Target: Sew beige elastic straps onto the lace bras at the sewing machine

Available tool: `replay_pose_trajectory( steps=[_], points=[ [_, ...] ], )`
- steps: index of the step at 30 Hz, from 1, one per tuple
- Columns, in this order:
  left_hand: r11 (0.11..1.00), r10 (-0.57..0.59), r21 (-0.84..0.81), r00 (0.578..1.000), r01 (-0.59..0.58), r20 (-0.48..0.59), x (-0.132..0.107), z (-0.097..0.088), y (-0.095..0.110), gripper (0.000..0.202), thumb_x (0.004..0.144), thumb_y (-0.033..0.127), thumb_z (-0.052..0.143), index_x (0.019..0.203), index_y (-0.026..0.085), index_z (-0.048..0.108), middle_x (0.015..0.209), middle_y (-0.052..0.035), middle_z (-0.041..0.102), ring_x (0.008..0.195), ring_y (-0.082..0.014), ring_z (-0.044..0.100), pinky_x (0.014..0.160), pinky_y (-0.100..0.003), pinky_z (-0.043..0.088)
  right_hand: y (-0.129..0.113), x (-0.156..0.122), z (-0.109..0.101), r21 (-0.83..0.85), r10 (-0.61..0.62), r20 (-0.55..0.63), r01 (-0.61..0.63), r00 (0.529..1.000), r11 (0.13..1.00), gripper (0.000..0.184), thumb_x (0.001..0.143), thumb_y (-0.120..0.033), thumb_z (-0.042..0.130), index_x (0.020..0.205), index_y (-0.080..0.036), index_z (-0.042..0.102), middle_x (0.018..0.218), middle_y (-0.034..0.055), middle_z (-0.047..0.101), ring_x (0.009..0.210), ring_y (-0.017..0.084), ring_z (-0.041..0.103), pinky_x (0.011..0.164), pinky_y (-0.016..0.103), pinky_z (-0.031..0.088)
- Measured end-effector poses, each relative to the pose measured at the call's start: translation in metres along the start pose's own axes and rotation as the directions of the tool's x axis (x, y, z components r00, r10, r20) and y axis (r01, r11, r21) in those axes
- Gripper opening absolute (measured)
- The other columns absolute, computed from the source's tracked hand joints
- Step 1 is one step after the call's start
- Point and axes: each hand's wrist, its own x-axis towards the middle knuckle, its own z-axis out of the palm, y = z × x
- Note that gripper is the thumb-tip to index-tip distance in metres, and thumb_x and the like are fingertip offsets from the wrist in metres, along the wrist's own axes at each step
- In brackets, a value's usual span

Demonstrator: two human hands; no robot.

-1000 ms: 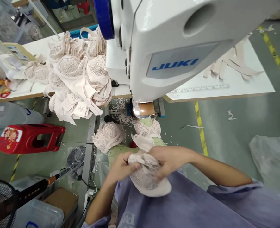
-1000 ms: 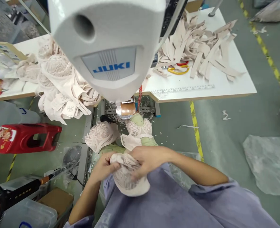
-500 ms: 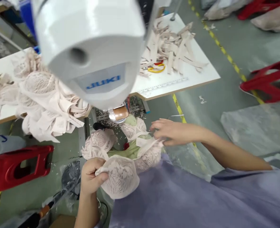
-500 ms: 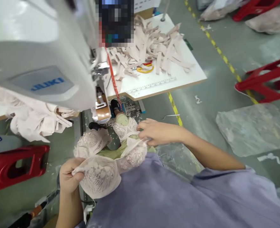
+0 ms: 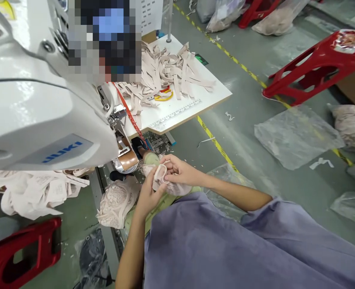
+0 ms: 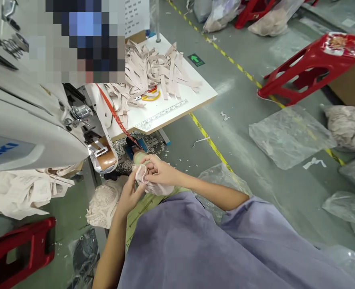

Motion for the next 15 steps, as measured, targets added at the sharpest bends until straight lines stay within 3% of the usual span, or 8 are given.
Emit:
replay_pose_trajectory(
  steps=[2, 4, 7, 9, 12, 15],
  points=[
    [0.983, -0.071, -0.162, 0.994, 0.083, 0.080, 0.004, 0.013, -0.004, 0.038, 0.090, 0.052, 0.059, 0.097, 0.016, 0.068, 0.090, -0.0062, 0.068, 0.084, -0.0200, 0.062, 0.078, -0.030, 0.048, 0.002, 0.001, 0.002, -0.030, 0.003, -0.029, -0.004, 1.000, 1.000, 0.047, 0.088, -0.035, 0.065, 0.124, -0.022, 0.038, 0.100, 0.0035, 0.066, 0.078, 0.013, 0.060, 0.072, 0.027, 0.045],
    [0.972, -0.123, -0.197, 0.992, 0.127, 0.036, 0.002, 0.016, -0.008, 0.043, 0.093, 0.054, 0.054, 0.074, 0.016, 0.061, 0.067, 0.0002, 0.056, 0.063, -0.0133, 0.049, 0.062, -0.024, 0.040, 0.003, 0.001, 0.000, -0.130, 0.002, -0.078, -0.012, 0.997, 0.991, 0.047, 0.090, -0.039, 0.064, 0.127, -0.021, 0.040, 0.105, 0.0058, 0.066, 0.075, 0.012, 0.059, 0.071, 0.027, 0.045],
    [0.966, -0.158, -0.210, 0.987, 0.148, -0.030, -0.005, 0.010, -0.007, 0.046, 0.094, 0.054, 0.052, 0.068, 0.017, 0.053, 0.061, 0.0032, 0.046, 0.059, -0.0105, 0.038, 0.057, -0.023, 0.032, 0.002, 0.001, -0.002, -0.361, 0.019, -0.106, -0.056, 0.994, 0.931, 0.058, 0.082, -0.047, 0.072, 0.128, -0.020, 0.049, 0.111, 0.0071, 0.067, 0.069, 0.012, 0.054, 0.066, 0.027, 0.044],
    [0.965, -0.164, -0.213, 0.986, 0.153, -0.036, -0.008, 0.006, -0.002, 0.045, 0.092, 0.054, 0.055, 0.067, 0.017, 0.053, 0.062, 0.0031, 0.045, 0.060, -0.0104, 0.038, 0.058, -0.023, 0.031, 0.000, 0.003, 0.000, -0.455, 0.037, -0.096, -0.077, 0.995, 0.887, 0.051, 0.082, -0.048, 0.073, 0.122, -0.020, 0.059, 0.107, 0.0053, 0.069, 0.072, 0.013, 0.055, 0.067, 0.028, 0.044],
    [0.968, -0.163, -0.200, 0.986, 0.155, -0.025, -0.012, 0.000, 0.007, 0.043, 0.091, 0.053, 0.058, 0.068, 0.016, 0.055, 0.064, 0.0027, 0.046, 0.062, -0.0107, 0.039, 0.059, -0.023, 0.032, -0.004, 0.008, 0.006, -0.463, 0.010, -0.079, -0.045, 0.997, 0.885, 0.031, 0.090, -0.044, 0.064, 0.107, -0.019, 0.068, 0.100, 0.0039, 0.072, 0.086, 0.017, 0.062, 0.076, 0.029, 0.046],
    [0.971, -0.164, -0.175, 0.986, 0.161, -0.001, -0.013, -0.004, 0.010, 0.042, 0.090, 0.051, 0.059, 0.067, 0.016, 0.053, 0.063, 0.0031, 0.044, 0.062, -0.0107, 0.037, 0.059, -0.023, 0.031, -0.006, 0.014, 0.011, -0.410, -0.010, -0.074, -0.022, 0.997, 0.912, 0.029, 0.092, -0.043, 0.061, 0.104, -0.017, 0.069, 0.095, 0.0041, 0.072, 0.085, 0.017, 0.063, 0.076, 0.028, 0.048]
  ],
)
